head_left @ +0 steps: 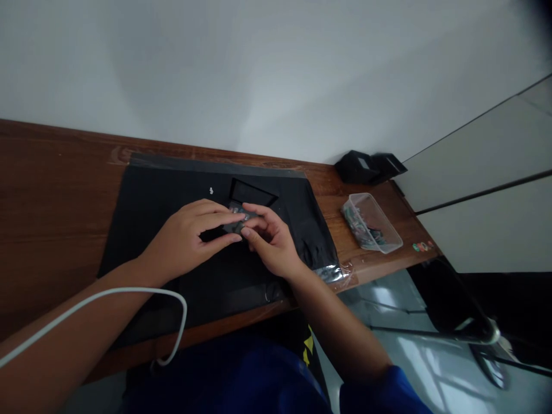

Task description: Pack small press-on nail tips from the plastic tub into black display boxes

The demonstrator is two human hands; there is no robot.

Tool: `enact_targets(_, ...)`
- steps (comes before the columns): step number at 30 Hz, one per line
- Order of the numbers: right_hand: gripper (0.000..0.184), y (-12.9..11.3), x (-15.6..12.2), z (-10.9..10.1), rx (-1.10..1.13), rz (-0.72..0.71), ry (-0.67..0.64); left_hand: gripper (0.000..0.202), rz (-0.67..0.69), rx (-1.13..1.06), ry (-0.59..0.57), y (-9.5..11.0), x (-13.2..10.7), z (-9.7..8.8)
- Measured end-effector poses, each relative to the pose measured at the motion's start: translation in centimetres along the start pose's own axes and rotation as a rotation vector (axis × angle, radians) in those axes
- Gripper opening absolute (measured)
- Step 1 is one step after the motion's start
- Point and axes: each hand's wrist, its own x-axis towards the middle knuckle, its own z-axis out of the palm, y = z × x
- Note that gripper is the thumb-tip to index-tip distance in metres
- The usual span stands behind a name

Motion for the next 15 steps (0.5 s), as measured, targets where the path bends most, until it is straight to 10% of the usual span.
enact_targets(10, 0.041, 0.0, -0.7, 0.1, -0.127, -0.178, 0.137, 0.038, 0.042, 0.016, 0.015, -0.7, -0.1, -0.1)
enact_targets(15, 0.012, -3.5, -3.2, -5.7, -0.572, -0.468, 0.430, 0.054, -0.111, 0.166, -0.039, -2.2, -0.3, -0.6)
